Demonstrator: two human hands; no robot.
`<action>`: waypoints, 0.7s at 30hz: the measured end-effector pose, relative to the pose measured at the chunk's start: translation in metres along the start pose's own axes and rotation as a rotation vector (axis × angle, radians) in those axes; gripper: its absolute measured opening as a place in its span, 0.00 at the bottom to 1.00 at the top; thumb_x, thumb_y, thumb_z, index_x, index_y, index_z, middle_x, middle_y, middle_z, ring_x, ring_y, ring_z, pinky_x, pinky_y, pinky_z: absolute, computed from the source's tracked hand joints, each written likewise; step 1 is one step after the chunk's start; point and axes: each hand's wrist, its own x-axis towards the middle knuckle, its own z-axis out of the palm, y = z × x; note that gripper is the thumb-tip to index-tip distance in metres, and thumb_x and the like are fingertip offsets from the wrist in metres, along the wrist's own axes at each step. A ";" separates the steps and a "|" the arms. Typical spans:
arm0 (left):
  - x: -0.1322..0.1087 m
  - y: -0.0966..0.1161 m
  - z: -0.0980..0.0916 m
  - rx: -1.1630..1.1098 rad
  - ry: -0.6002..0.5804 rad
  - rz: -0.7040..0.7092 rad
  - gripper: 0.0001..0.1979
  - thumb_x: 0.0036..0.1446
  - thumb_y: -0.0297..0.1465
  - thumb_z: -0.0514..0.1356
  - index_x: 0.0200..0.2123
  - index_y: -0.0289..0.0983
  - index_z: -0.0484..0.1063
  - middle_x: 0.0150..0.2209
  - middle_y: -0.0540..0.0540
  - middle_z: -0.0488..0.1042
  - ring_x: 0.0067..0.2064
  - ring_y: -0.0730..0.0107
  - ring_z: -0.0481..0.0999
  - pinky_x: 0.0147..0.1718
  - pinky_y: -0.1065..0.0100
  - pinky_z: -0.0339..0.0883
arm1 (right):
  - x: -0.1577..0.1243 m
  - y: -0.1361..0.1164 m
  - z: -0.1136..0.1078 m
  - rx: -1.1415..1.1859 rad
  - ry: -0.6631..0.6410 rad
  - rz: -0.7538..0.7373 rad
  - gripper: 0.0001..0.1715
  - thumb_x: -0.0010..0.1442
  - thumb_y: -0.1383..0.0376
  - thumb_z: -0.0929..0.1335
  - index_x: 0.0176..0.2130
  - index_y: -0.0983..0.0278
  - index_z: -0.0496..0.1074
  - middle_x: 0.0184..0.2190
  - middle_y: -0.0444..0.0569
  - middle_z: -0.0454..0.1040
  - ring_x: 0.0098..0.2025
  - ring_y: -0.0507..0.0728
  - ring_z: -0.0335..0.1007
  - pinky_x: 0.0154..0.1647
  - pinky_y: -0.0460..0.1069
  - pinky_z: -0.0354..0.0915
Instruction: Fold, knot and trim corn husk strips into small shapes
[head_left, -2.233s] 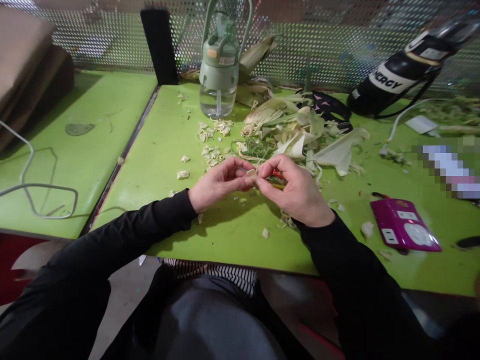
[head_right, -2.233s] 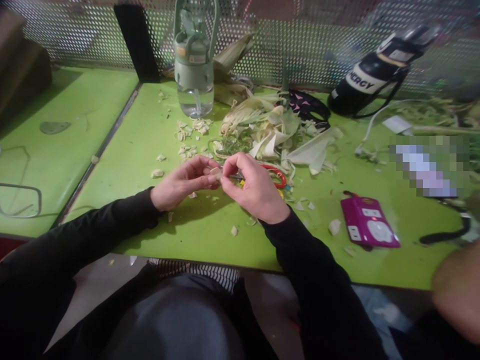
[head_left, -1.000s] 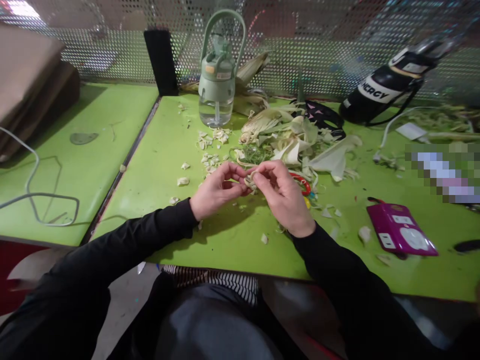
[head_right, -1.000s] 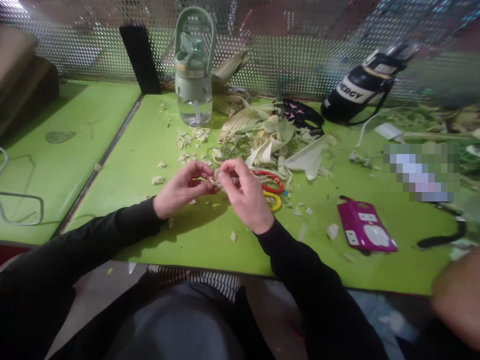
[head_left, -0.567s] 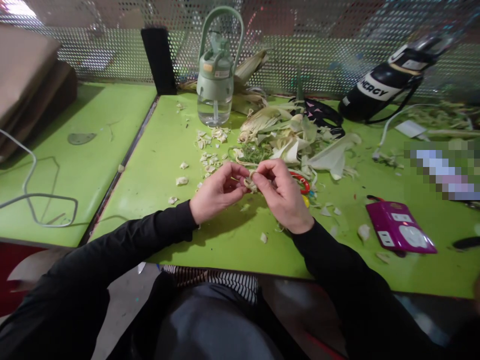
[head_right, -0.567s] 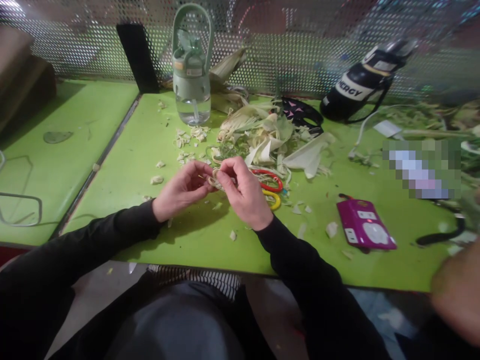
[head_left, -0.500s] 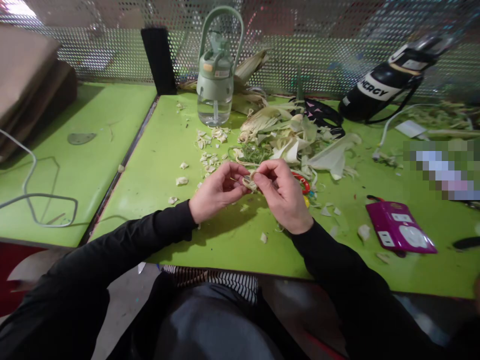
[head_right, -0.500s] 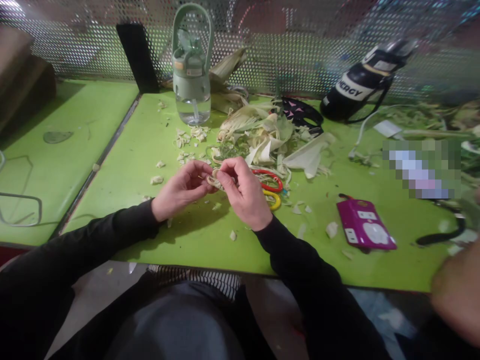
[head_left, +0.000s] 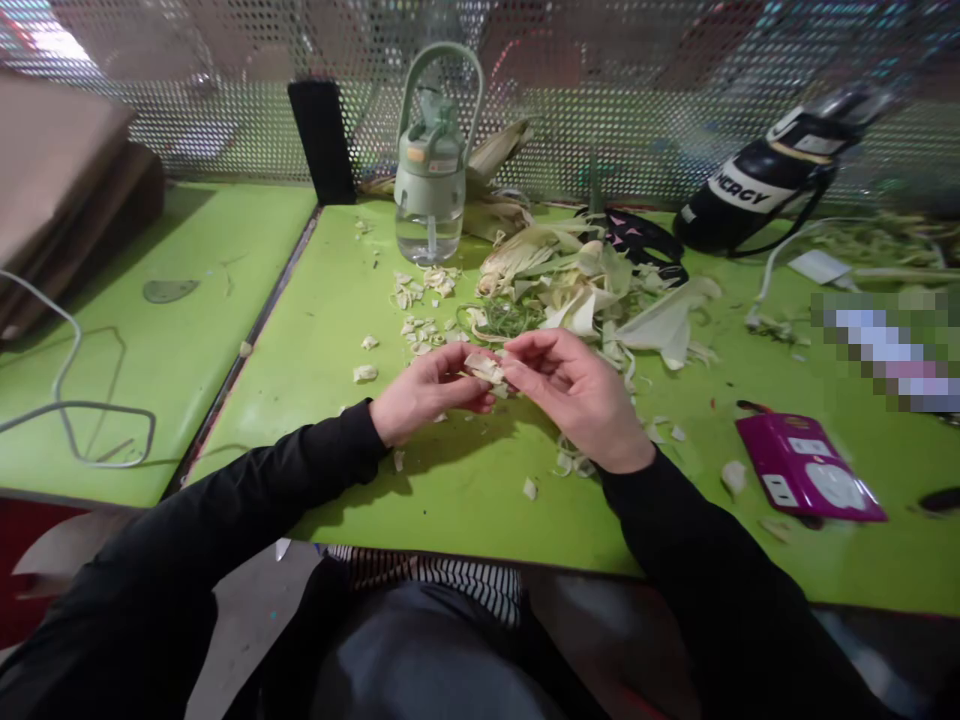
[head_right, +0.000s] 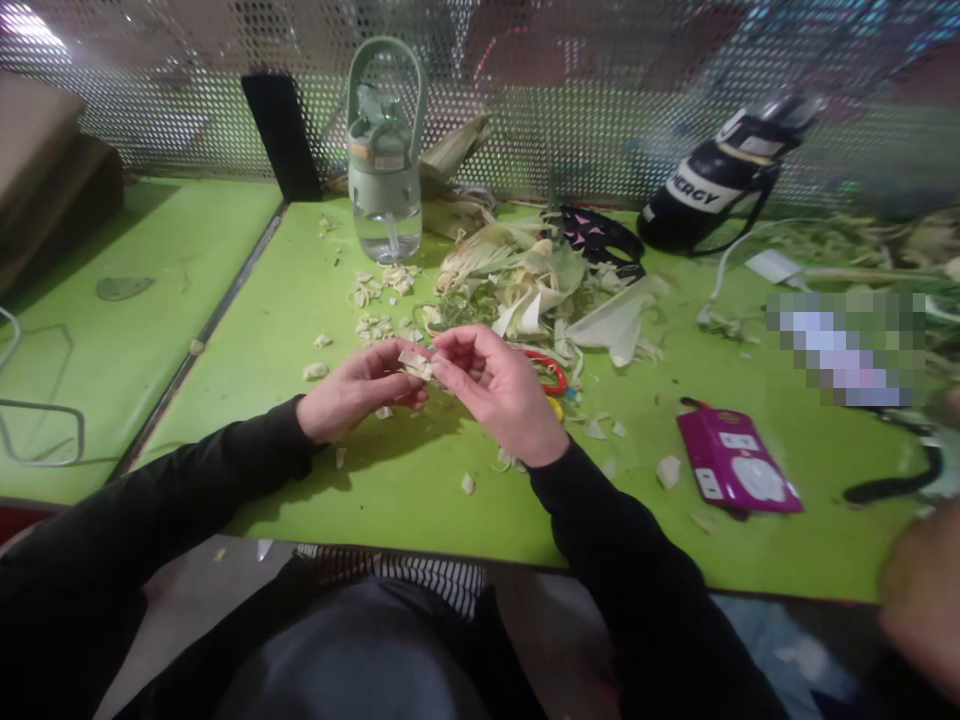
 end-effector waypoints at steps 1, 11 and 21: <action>0.001 0.000 -0.001 -0.006 -0.002 0.022 0.11 0.55 0.24 0.66 0.41 0.33 0.69 0.33 0.50 0.75 0.31 0.79 0.78 0.37 0.72 0.74 | 0.000 -0.001 -0.002 0.018 0.010 0.008 0.09 0.61 0.61 0.71 0.41 0.61 0.73 0.34 0.44 0.77 0.33 0.51 0.73 0.34 0.47 0.70; -0.002 -0.002 0.002 0.119 -0.055 0.114 0.12 0.59 0.31 0.65 0.44 0.35 0.67 0.37 0.48 0.75 0.34 0.76 0.79 0.32 0.74 0.75 | 0.003 0.001 -0.011 -0.133 -0.006 -0.272 0.04 0.61 0.68 0.71 0.35 0.58 0.75 0.34 0.44 0.76 0.35 0.53 0.73 0.37 0.50 0.71; -0.014 -0.007 0.002 0.485 0.077 0.587 0.06 0.62 0.30 0.61 0.41 0.36 0.68 0.39 0.45 0.77 0.38 0.74 0.79 0.40 0.71 0.77 | -0.004 0.000 -0.014 -0.200 0.000 -0.518 0.10 0.57 0.72 0.73 0.34 0.55 0.77 0.39 0.45 0.73 0.39 0.54 0.74 0.36 0.51 0.72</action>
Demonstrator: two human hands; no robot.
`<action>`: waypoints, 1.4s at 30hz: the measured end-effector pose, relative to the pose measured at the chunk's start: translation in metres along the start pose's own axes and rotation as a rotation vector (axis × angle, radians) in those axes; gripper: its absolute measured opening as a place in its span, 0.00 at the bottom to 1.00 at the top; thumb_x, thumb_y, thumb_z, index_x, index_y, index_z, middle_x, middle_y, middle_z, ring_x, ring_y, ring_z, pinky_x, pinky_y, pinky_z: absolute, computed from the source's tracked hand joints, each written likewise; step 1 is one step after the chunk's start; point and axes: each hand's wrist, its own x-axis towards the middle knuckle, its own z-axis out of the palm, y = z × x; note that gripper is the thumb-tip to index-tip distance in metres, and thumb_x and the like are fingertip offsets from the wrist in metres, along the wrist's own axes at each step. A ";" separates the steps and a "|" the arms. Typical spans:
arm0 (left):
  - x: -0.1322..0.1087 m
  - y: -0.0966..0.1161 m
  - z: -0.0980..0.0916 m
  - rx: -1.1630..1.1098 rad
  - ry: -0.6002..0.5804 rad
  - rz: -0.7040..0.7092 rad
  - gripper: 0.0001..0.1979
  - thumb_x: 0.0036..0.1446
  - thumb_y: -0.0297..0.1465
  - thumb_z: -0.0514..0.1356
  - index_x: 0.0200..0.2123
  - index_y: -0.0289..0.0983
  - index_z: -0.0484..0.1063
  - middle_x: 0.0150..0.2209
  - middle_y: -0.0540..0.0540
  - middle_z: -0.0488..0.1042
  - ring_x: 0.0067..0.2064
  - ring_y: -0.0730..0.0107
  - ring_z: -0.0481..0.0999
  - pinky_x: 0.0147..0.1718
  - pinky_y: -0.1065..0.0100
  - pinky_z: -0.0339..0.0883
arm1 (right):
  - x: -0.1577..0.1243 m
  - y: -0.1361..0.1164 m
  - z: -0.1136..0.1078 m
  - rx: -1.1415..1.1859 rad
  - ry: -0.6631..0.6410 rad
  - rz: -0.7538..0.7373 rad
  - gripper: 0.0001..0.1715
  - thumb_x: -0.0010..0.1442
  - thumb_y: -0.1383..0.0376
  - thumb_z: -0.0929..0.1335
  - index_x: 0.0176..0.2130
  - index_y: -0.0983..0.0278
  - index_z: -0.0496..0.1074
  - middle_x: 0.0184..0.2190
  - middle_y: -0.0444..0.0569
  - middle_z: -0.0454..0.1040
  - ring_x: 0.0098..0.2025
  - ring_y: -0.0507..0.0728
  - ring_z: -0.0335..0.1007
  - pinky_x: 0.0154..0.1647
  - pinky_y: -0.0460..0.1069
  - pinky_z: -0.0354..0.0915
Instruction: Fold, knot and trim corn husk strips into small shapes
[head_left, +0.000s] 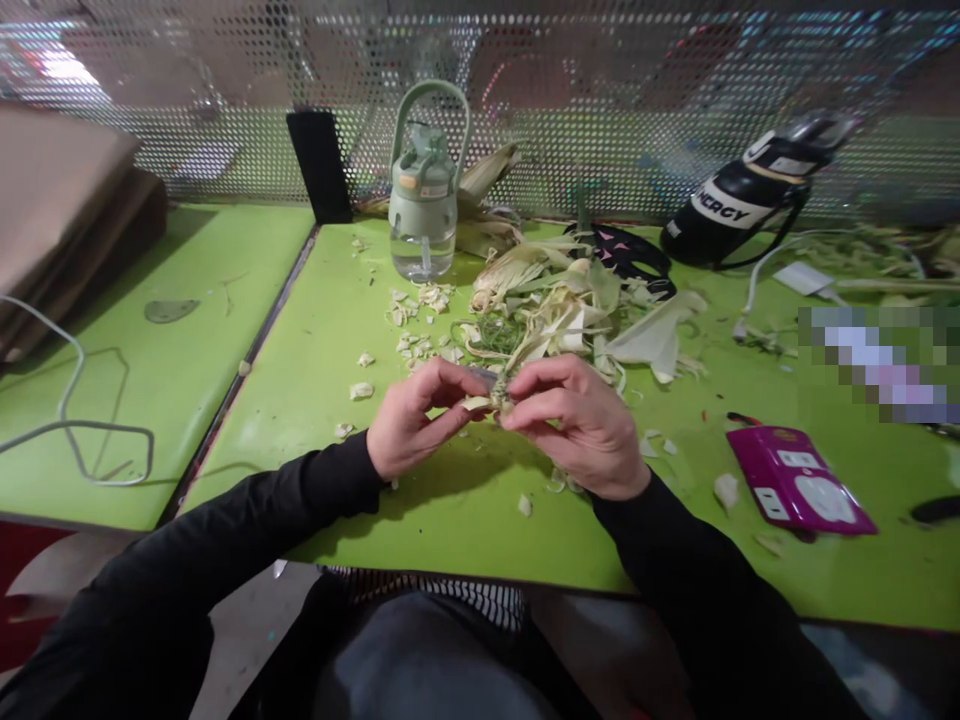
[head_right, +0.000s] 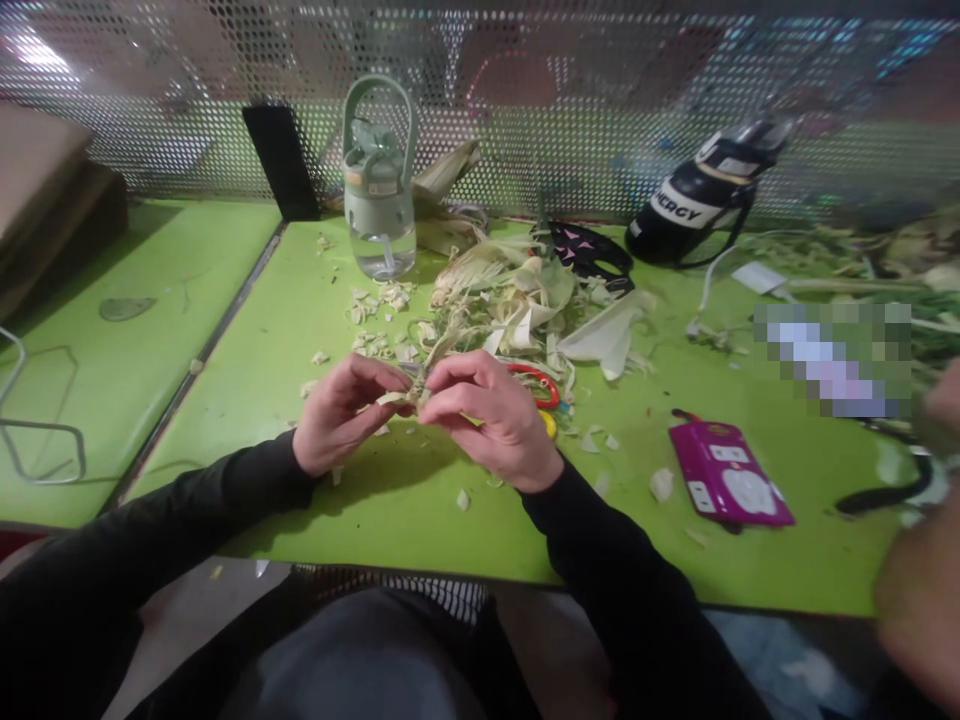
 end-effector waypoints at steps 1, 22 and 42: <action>0.000 0.000 -0.001 0.036 -0.009 0.035 0.05 0.62 0.29 0.60 0.42 0.36 0.68 0.40 0.44 0.77 0.40 0.73 0.79 0.41 0.70 0.77 | 0.000 0.000 0.000 -0.008 0.000 -0.009 0.10 0.58 0.72 0.72 0.34 0.55 0.77 0.39 0.45 0.73 0.39 0.54 0.74 0.37 0.51 0.72; 0.017 0.008 -0.002 -0.343 0.008 -0.457 0.18 0.54 0.28 0.68 0.44 0.34 0.64 0.31 0.51 0.76 0.31 0.76 0.80 0.32 0.75 0.76 | 0.002 -0.002 0.010 0.138 0.081 0.516 0.06 0.63 0.61 0.70 0.40 0.60 0.74 0.28 0.42 0.75 0.27 0.51 0.71 0.28 0.47 0.67; 0.014 0.007 0.004 -0.269 -0.080 -0.487 0.16 0.54 0.21 0.63 0.45 0.33 0.63 0.26 0.54 0.73 0.27 0.79 0.76 0.29 0.75 0.71 | 0.001 -0.006 0.019 0.118 -0.030 0.526 0.08 0.68 0.61 0.64 0.36 0.60 0.65 0.22 0.38 0.59 0.21 0.48 0.53 0.21 0.47 0.50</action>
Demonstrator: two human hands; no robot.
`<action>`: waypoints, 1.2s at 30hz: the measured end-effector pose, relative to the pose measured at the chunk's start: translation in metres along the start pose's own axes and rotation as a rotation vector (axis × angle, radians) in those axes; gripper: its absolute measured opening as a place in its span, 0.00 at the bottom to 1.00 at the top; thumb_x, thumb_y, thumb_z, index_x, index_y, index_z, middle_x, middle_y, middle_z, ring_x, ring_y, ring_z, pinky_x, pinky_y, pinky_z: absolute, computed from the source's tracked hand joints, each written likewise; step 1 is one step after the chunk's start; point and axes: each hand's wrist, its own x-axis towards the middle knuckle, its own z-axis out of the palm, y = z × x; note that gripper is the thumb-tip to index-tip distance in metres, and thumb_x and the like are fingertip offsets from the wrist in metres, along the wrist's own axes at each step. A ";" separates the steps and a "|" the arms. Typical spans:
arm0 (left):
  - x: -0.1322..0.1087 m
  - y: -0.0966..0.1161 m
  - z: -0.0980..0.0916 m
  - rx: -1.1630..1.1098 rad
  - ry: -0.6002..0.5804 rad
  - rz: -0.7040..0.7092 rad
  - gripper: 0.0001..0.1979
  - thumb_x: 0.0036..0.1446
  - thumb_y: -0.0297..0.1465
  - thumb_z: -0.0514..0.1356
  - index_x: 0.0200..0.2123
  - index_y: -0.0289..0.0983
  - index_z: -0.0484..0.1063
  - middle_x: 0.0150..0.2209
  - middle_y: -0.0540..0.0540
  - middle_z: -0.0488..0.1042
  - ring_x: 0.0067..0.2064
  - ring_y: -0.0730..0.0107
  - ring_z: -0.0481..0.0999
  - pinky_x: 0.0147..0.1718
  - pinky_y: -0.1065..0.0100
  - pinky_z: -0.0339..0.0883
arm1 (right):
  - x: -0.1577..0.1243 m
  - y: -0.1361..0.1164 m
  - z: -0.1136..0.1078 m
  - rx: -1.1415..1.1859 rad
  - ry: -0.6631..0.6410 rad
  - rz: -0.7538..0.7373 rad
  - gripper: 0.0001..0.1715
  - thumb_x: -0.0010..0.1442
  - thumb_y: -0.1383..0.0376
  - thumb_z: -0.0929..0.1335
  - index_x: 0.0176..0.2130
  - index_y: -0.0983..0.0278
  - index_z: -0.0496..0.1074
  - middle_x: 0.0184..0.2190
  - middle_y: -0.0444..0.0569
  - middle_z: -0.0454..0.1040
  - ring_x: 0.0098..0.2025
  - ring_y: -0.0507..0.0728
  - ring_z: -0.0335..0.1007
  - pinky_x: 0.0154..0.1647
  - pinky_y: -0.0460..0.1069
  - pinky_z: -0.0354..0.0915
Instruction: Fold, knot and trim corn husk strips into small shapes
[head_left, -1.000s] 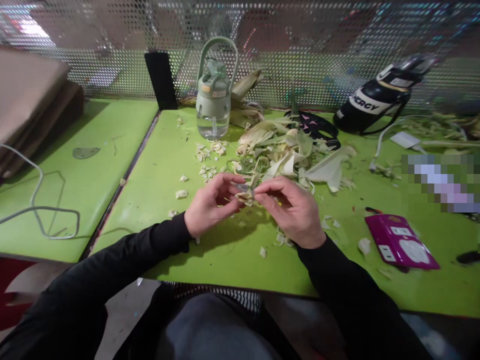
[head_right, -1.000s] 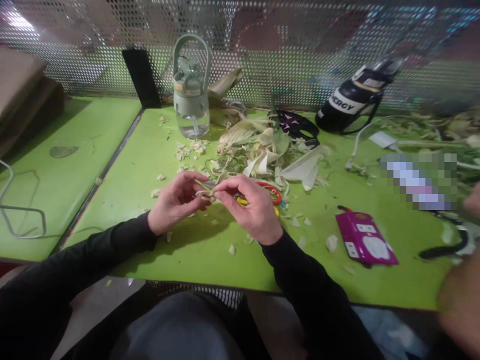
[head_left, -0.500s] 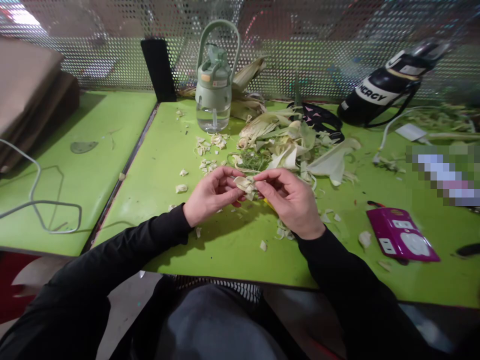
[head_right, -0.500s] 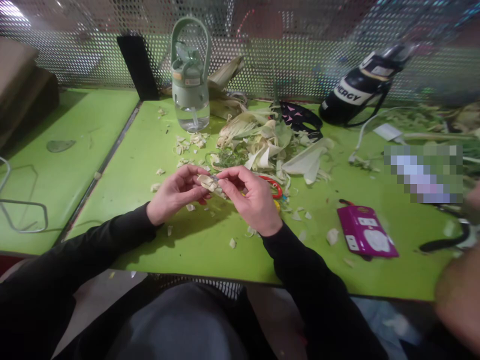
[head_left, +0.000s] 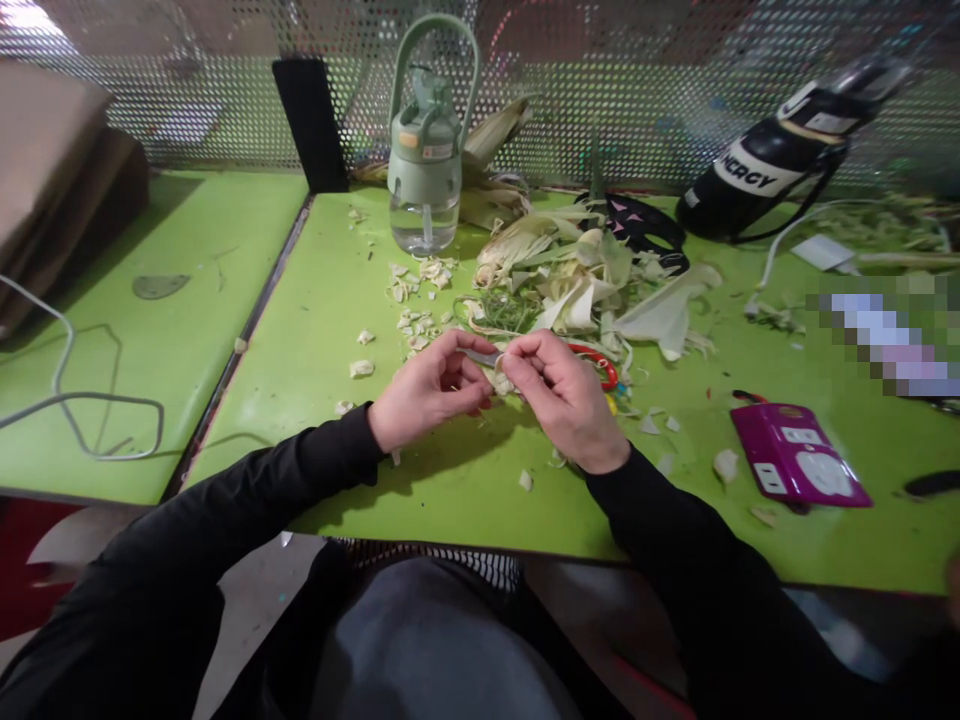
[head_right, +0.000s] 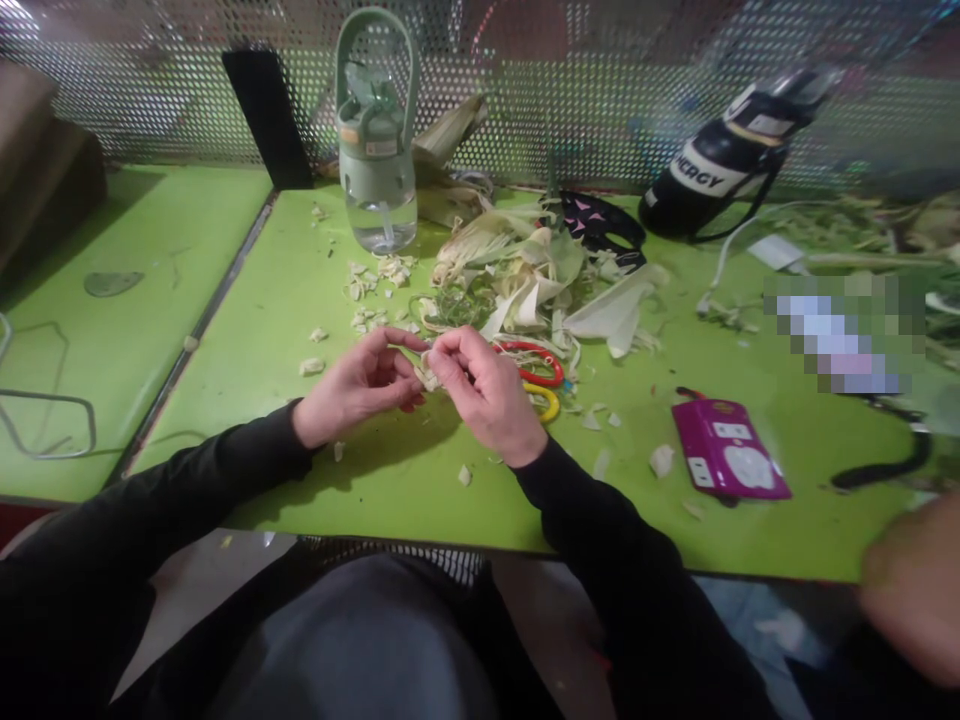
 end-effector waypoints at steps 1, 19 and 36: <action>0.000 0.001 0.000 -0.021 -0.007 -0.005 0.16 0.54 0.21 0.63 0.45 0.33 0.63 0.26 0.54 0.73 0.27 0.78 0.76 0.30 0.75 0.72 | 0.000 0.001 0.000 0.017 0.002 0.009 0.07 0.68 0.61 0.64 0.36 0.60 0.65 0.21 0.37 0.58 0.21 0.48 0.52 0.21 0.47 0.50; 0.005 0.002 -0.005 -0.463 0.146 -0.221 0.08 0.54 0.18 0.63 0.35 0.32 0.68 0.29 0.50 0.78 0.29 0.79 0.79 0.34 0.75 0.74 | 0.002 0.001 -0.006 -0.364 0.216 -0.326 0.04 0.59 0.66 0.72 0.36 0.61 0.74 0.33 0.45 0.70 0.25 0.49 0.58 0.25 0.48 0.59; 0.003 0.003 -0.002 -0.345 0.077 -0.182 0.08 0.55 0.19 0.63 0.36 0.32 0.68 0.29 0.49 0.79 0.28 0.78 0.79 0.34 0.74 0.74 | 0.004 0.008 0.001 -0.397 0.159 -0.343 0.06 0.56 0.73 0.67 0.32 0.62 0.67 0.30 0.44 0.68 0.24 0.49 0.58 0.24 0.47 0.58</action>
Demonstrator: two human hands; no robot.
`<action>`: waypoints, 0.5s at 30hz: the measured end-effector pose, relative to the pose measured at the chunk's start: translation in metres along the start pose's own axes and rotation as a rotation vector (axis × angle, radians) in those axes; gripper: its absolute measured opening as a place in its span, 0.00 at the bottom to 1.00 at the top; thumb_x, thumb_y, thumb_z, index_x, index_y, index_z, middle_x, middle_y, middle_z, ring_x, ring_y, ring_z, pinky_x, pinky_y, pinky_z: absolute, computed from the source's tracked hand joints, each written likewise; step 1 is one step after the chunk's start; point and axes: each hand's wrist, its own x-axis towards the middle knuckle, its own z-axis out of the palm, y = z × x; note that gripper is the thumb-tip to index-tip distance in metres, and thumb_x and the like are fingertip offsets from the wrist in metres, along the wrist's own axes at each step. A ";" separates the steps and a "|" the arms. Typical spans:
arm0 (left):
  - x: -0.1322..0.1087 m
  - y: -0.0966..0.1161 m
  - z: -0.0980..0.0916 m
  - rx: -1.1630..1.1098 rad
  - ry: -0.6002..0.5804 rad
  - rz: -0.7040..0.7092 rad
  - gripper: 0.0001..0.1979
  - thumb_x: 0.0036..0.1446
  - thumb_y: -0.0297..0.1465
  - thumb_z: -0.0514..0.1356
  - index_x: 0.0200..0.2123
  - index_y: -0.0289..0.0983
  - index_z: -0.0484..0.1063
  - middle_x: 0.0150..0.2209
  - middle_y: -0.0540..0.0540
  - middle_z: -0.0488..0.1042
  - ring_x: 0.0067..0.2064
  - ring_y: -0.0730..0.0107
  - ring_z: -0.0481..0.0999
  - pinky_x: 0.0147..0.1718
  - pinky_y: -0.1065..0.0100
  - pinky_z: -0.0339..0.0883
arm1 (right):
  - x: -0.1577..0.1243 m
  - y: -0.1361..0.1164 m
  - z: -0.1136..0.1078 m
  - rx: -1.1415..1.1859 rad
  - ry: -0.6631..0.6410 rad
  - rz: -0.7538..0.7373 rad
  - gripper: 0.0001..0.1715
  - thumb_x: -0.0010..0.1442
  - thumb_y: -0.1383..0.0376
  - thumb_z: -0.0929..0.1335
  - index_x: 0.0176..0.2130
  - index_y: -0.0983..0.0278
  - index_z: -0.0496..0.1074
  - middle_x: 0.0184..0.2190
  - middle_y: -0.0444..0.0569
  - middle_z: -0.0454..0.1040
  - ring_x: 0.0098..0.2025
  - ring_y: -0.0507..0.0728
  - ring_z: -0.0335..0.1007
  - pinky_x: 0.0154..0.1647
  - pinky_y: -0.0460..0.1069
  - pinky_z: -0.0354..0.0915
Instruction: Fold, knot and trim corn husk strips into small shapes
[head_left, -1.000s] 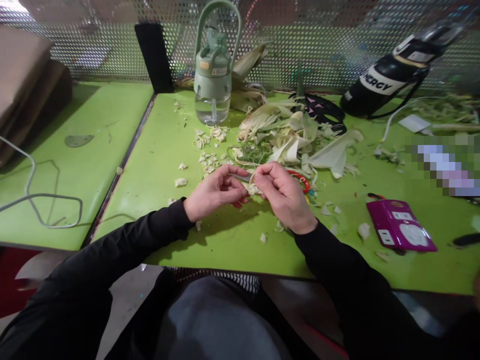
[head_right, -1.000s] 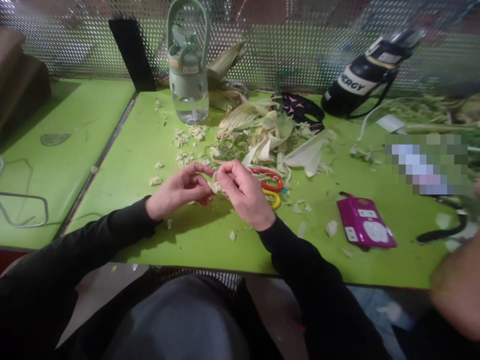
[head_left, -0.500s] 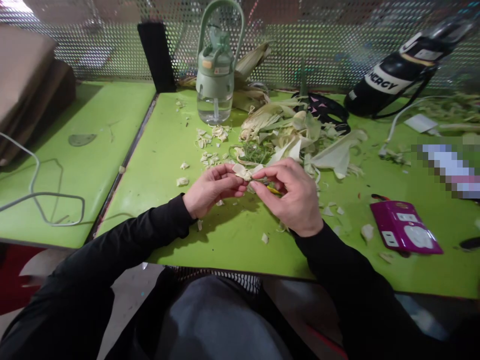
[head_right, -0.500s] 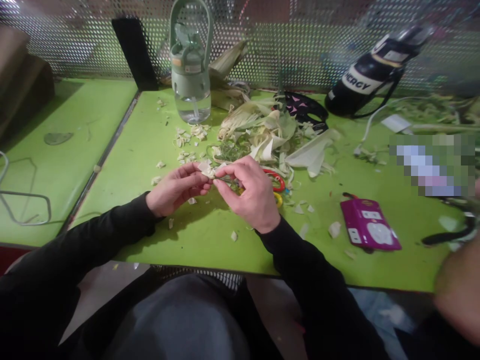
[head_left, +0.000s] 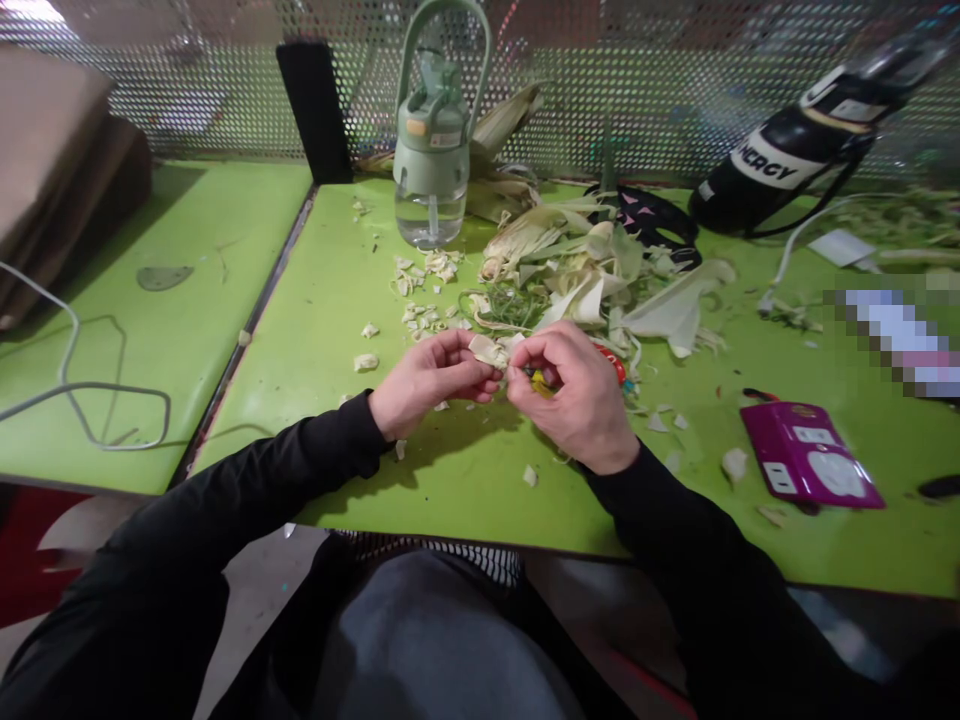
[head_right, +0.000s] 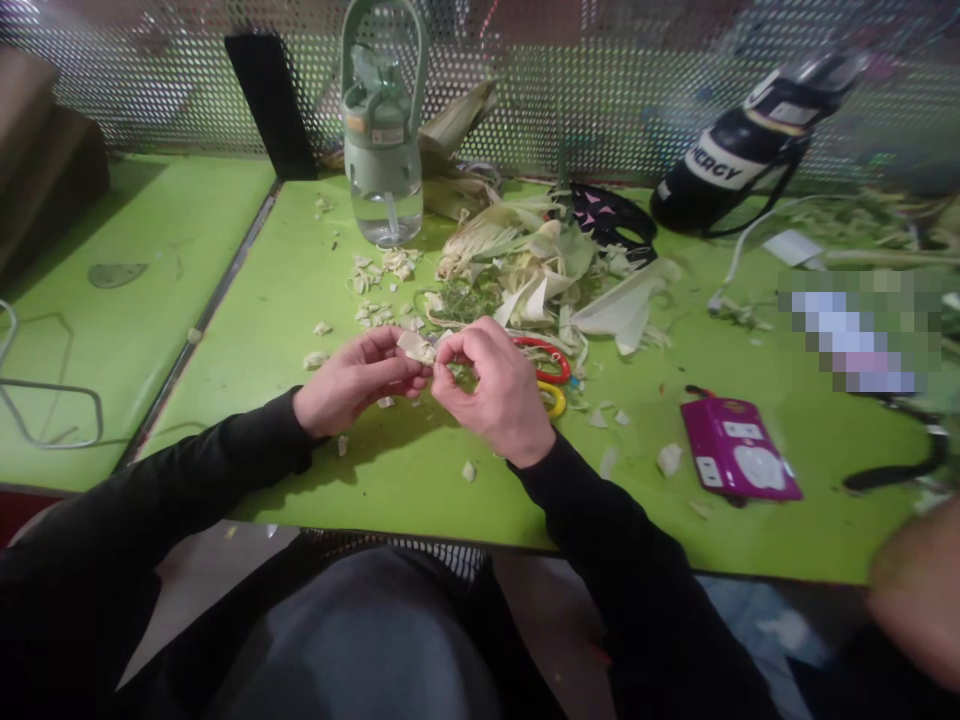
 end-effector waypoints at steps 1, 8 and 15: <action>0.000 0.000 0.000 0.001 0.006 -0.010 0.08 0.54 0.19 0.64 0.36 0.33 0.68 0.29 0.49 0.79 0.28 0.78 0.79 0.34 0.73 0.74 | 0.000 0.000 -0.001 0.005 0.002 0.005 0.07 0.56 0.73 0.67 0.32 0.62 0.66 0.30 0.44 0.67 0.25 0.49 0.58 0.24 0.47 0.58; 0.000 0.003 0.000 -0.043 0.051 -0.012 0.07 0.55 0.19 0.63 0.35 0.32 0.69 0.29 0.50 0.78 0.29 0.79 0.79 0.35 0.74 0.75 | 0.002 -0.005 -0.006 0.027 -0.019 0.071 0.03 0.59 0.68 0.70 0.34 0.62 0.70 0.32 0.45 0.69 0.24 0.49 0.60 0.24 0.47 0.62; -0.002 0.004 0.003 -0.039 0.067 0.025 0.03 0.60 0.22 0.60 0.33 0.32 0.69 0.29 0.48 0.78 0.32 0.76 0.81 0.40 0.71 0.76 | 0.002 -0.006 -0.005 0.018 0.003 0.076 0.04 0.61 0.65 0.71 0.34 0.62 0.73 0.32 0.47 0.73 0.24 0.49 0.64 0.23 0.47 0.65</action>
